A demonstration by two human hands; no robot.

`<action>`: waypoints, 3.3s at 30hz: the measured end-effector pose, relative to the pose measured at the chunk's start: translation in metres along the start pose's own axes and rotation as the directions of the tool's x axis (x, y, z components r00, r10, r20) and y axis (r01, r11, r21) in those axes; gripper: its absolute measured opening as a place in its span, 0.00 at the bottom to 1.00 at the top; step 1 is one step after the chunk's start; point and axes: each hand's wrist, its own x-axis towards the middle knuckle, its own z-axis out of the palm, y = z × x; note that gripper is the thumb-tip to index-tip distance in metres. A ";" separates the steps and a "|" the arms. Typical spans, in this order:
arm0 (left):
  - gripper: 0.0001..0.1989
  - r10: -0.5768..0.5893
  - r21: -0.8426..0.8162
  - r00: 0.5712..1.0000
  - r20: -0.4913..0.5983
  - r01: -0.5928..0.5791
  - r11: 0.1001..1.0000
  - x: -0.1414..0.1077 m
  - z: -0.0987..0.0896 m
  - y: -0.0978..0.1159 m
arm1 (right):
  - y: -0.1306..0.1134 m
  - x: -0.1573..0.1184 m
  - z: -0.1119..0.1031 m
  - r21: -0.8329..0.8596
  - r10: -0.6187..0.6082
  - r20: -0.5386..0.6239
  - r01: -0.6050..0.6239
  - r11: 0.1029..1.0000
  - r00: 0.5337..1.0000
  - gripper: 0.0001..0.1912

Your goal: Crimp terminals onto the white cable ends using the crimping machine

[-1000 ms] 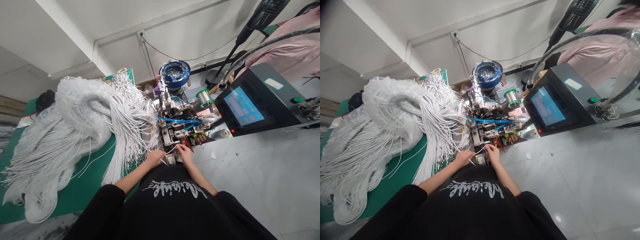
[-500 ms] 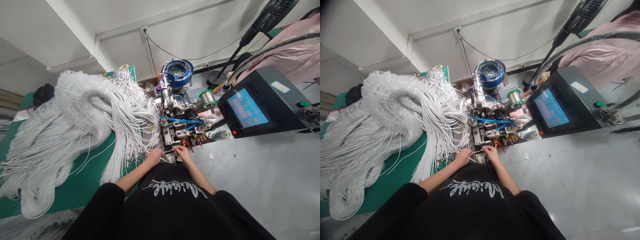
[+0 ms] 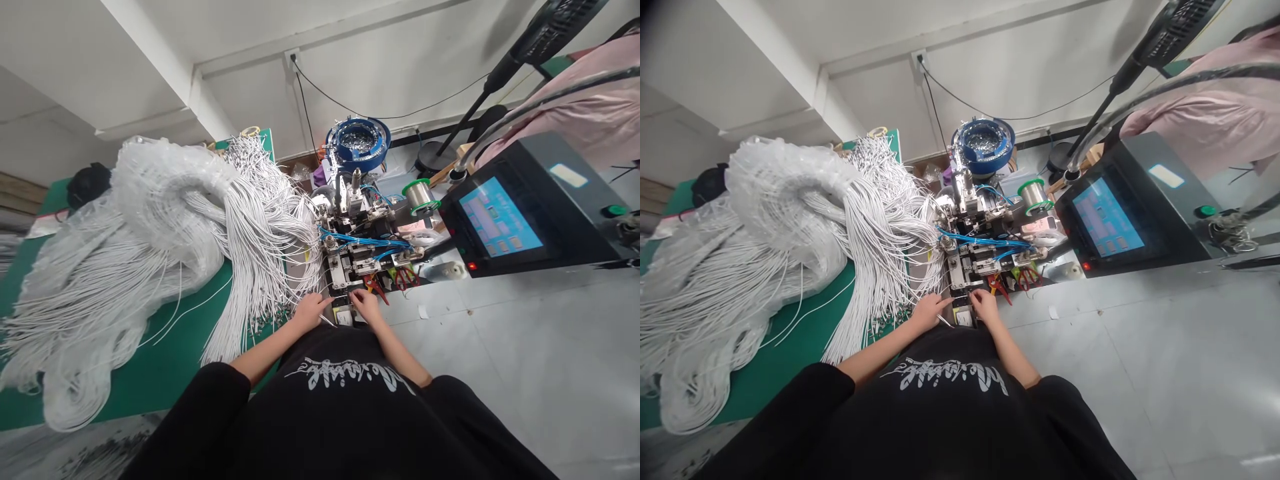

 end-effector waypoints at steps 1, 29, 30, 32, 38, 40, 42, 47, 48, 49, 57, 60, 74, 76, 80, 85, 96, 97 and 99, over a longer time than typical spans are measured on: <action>0.28 -0.006 0.011 1.000 0.002 0.006 1.000 0.000 0.001 -0.001 | 0.001 0.001 0.001 0.017 0.002 -0.001 -0.002 1.000 1.000 0.16; 0.29 -0.147 0.049 0.987 -0.070 0.151 0.987 -0.018 0.019 -0.002 | 0.030 -0.005 0.006 0.137 0.231 -0.013 -0.227 0.964 0.973 0.21; 0.29 -0.154 0.053 0.985 -0.075 0.158 0.986 -0.020 0.020 -0.001 | 0.031 -0.005 0.005 0.141 0.238 -0.015 -0.234 0.962 0.971 0.21; 0.28 -0.156 0.062 0.984 -0.091 0.162 0.985 -0.021 0.021 0.000 | 0.032 -0.005 0.002 0.146 0.244 -0.019 -0.238 0.960 0.970 0.20; 0.28 -0.163 0.070 0.982 -0.096 0.170 0.983 -0.020 0.019 0.002 | 0.028 -0.006 -0.001 0.147 0.233 -0.030 -0.226 0.963 0.972 0.20; 0.29 -0.165 0.072 0.982 -0.087 0.171 0.983 -0.019 0.017 0.002 | 0.027 -0.008 -0.001 0.162 0.240 -0.025 -0.233 0.959 0.970 0.20; 0.29 -0.162 0.073 0.983 -0.081 0.168 0.983 -0.019 0.014 0.003 | 0.026 -0.009 -0.002 0.178 0.246 -0.022 -0.238 0.955 0.969 0.20; 0.29 -0.161 0.063 0.983 -0.086 0.166 0.984 -0.017 0.011 0.003 | 0.027 -0.012 -0.004 0.182 0.261 -0.017 -0.254 0.950 0.965 0.20; 0.29 -0.162 0.062 0.983 -0.087 0.167 0.984 -0.017 0.010 0.003 | 0.028 -0.013 -0.004 0.180 0.263 -0.013 -0.256 0.950 0.965 0.20; 0.29 -0.163 0.063 0.983 -0.085 0.168 0.984 -0.017 0.010 0.003 | 0.029 -0.013 -0.003 0.179 0.263 -0.008 -0.258 0.949 0.965 0.20; 0.30 -0.196 0.071 0.979 -0.051 0.199 0.977 -0.016 0.006 0.006 | 0.035 -0.017 0.001 0.166 0.277 0.012 -0.275 0.947 0.961 0.20; 0.31 -0.196 0.074 0.979 -0.050 0.199 0.977 -0.017 0.008 0.006 | 0.035 -0.017 0.000 0.180 0.274 0.012 -0.272 0.945 0.962 0.20; 0.28 -0.224 0.040 0.972 -0.064 0.227 0.973 -0.014 0.012 0.007 | 0.040 -0.015 -0.001 0.181 0.334 0.032 -0.334 0.925 0.942 0.18; 0.29 -0.221 0.038 0.974 -0.056 0.223 0.974 -0.014 0.012 0.006 | 0.040 -0.014 -0.001 0.177 0.333 0.041 -0.334 0.926 0.942 0.18; 0.29 -0.207 0.037 0.977 -0.055 0.209 0.977 -0.014 0.010 0.005 | 0.039 -0.013 -0.001 0.177 0.337 0.056 -0.342 0.923 0.940 0.17; 0.26 -0.208 0.035 0.976 -0.058 0.210 0.977 -0.012 0.007 0.007 | 0.043 -0.012 0.001 0.193 0.362 0.082 -0.371 0.908 0.929 0.17; 0.24 -0.227 0.049 0.972 -0.055 0.230 0.972 -0.011 0.007 0.010 | 0.056 -0.015 0.003 0.230 0.417 0.108 -0.431 0.872 0.902 0.17; 0.24 -0.224 0.049 0.973 -0.054 0.227 0.973 -0.011 0.007 0.010 | 0.056 -0.016 0.003 0.236 0.420 0.105 -0.433 0.870 0.901 0.18; 0.23 -0.217 0.045 0.975 -0.053 0.219 0.975 -0.012 0.006 0.010 | 0.057 -0.017 0.002 0.247 0.425 0.096 -0.435 0.866 0.900 0.18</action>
